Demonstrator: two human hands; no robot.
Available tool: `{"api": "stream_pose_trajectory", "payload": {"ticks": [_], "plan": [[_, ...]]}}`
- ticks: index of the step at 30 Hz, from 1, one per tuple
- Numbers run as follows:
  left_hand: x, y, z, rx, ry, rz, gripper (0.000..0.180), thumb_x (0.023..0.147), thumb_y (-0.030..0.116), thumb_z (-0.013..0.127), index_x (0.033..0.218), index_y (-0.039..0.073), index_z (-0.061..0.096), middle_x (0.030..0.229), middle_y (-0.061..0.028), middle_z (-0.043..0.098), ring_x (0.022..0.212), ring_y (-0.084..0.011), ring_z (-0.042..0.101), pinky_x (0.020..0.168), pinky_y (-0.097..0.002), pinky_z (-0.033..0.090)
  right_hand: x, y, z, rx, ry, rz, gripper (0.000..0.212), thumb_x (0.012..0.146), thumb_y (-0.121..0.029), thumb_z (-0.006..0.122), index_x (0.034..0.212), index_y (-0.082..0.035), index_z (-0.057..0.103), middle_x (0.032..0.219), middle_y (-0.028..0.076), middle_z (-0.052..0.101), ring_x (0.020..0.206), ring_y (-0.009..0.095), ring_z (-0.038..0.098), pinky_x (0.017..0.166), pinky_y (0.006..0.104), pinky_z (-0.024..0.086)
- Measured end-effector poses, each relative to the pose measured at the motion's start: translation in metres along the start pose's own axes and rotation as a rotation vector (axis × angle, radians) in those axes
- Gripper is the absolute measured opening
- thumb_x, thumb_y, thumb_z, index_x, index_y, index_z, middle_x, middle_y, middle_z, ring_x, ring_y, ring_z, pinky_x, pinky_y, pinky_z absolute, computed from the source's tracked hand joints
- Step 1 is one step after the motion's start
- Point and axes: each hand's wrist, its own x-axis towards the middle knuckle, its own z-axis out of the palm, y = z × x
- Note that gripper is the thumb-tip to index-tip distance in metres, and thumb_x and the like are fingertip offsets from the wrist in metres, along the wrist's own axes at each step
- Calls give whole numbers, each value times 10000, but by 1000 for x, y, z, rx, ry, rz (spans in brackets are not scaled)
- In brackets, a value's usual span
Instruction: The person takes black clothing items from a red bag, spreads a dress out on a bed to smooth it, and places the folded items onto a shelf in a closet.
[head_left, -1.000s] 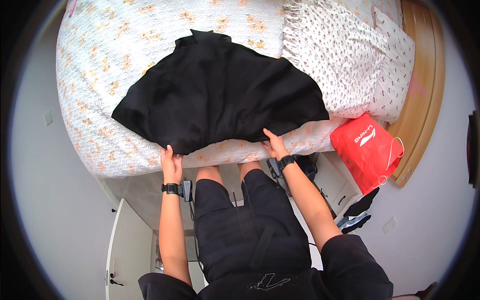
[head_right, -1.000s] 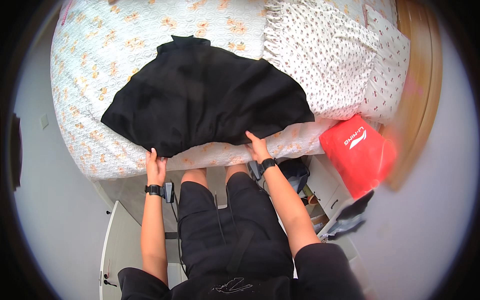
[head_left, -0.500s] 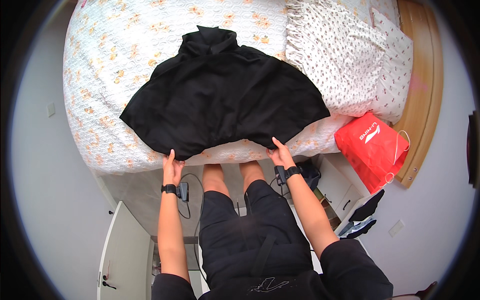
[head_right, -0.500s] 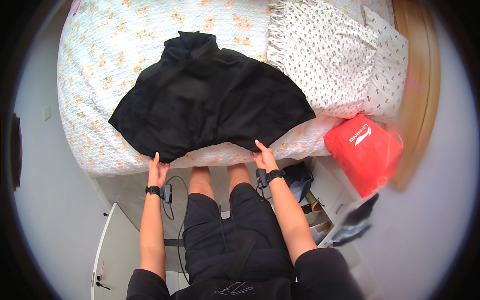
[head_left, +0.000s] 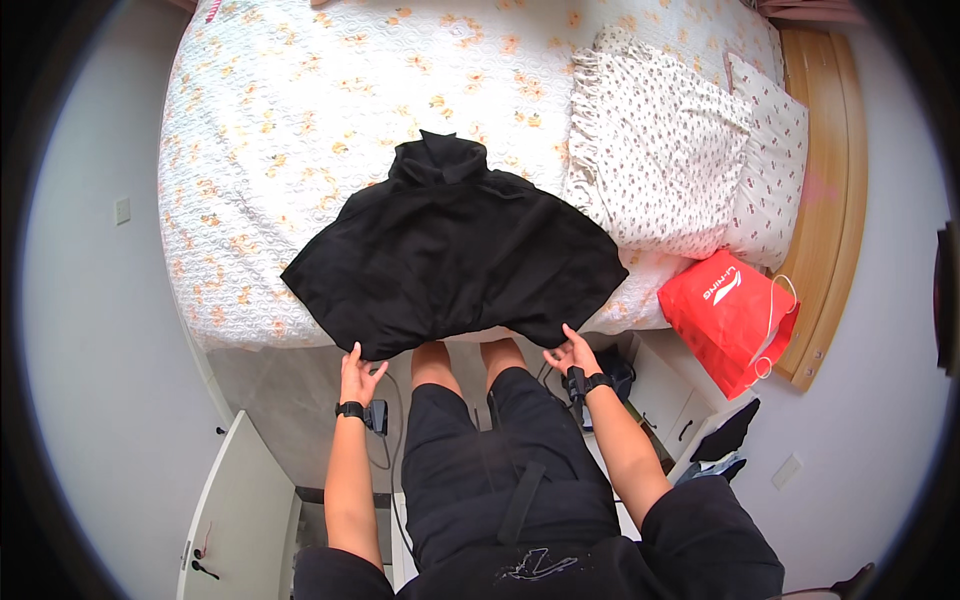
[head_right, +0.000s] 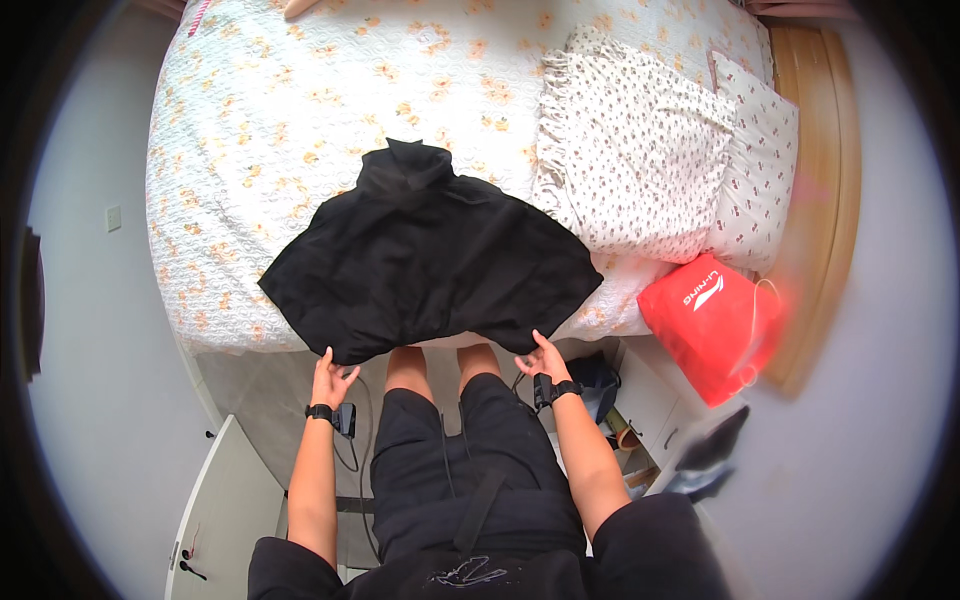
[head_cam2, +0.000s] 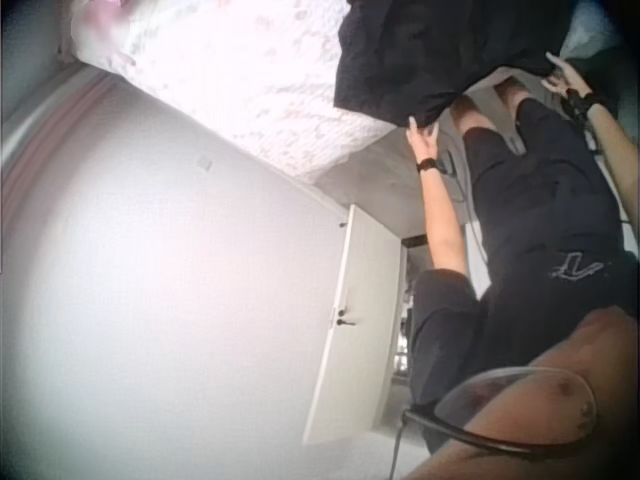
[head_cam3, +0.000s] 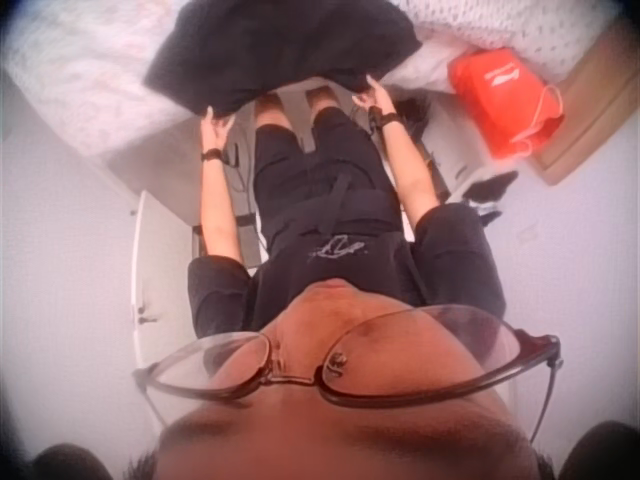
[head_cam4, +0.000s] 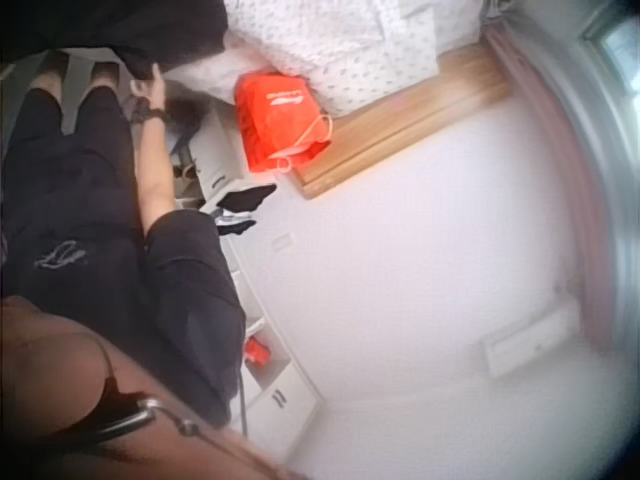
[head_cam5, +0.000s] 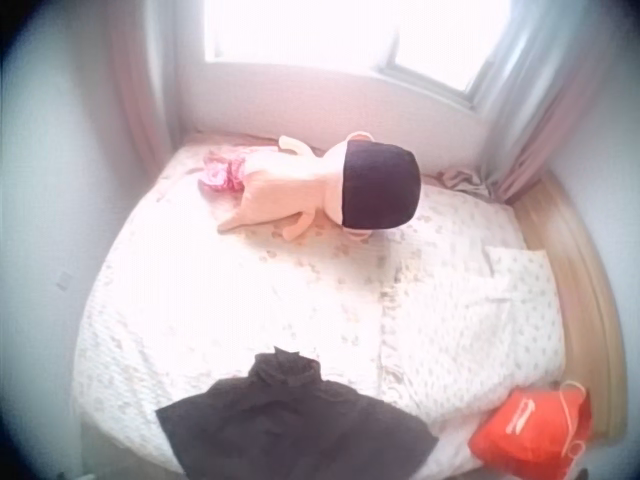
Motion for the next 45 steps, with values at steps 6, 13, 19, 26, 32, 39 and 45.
{"api": "stream_pose_trajectory", "payload": {"ticks": [6, 13, 19, 26, 32, 39, 45], "plan": [[27, -51, 33, -238, -6, -119, 734, 906, 386, 792, 1482, 111, 430, 1560, -98, 400, 1432, -319, 387, 1150, -654, 368, 49, 56, 32, 301, -67, 193, 811, 850, -345, 843, 1439, -15, 394, 1437, 177, 436, 1410, 356, 396, 1164, 562, 378], [43, -82, 74, -569, -85, 77, 766, 916, 325, 781, 1495, -13, 410, 1490, -130, 540, 1339, -343, 522, 1188, -553, 366, 73, 100, 96, 770, 63, 6, 382, 873, -271, 814, 1100, -51, 600, 1069, 68, 626, 980, 263, 611, 905, 426, 529], [5, -19, 111, -469, 372, 68, 467, 910, 46, 698, 1340, -36, 535, 1337, -170, 622, 1139, -303, 658, 1054, -421, 540, 72, 37, 95, 437, -65, -238, 189, 792, -61, 656, 980, -46, 668, 1039, 81, 711, 989, 260, 673, 922, 420, 570], [-92, 89, 197, 30, -62, 802, 400, 897, 33, 709, 1266, -61, 587, 1236, -124, 668, 1075, -231, 667, 945, -349, 537, -101, -80, 244, -313, -62, -729, 221, 700, 17, 674, 601, -63, 493, 627, -31, 488, 547, 116, 485, 509, 302, 372], [-223, 217, 332, 1039, -215, 1251, 385, 819, 187, 733, 1095, -51, 610, 994, -198, 699, 939, -324, 683, 832, -397, 534, -271, -146, 332, -1192, -293, -1329, 236, 672, -121, 728, 774, 72, 640, 682, 158, 665, 607, 255, 638, 579, 360, 507], [-376, 198, 456, 1095, -408, 1330, 554, 908, 365, 583, 1194, -103, 507, 1061, -383, 652, 1024, -505, 653, 890, -480, 524, -413, -148, 391, -1263, -602, -1319, 325, 770, -135, 680, 1055, 21, 663, 805, 27, 654, 672, 128, 575, 587, 294, 476], [-443, 187, 460, 699, -901, 881, 520, 1067, 495, 447, 1259, 28, 571, 1135, -121, 663, 1019, -146, 633, 948, -301, 506, -471, -154, 366, -994, -763, -1102, 565, 823, -180, 790, 1299, 12, 552, 1116, 73, 673, 1048, 196, 676, 813, 344, 578]]}}
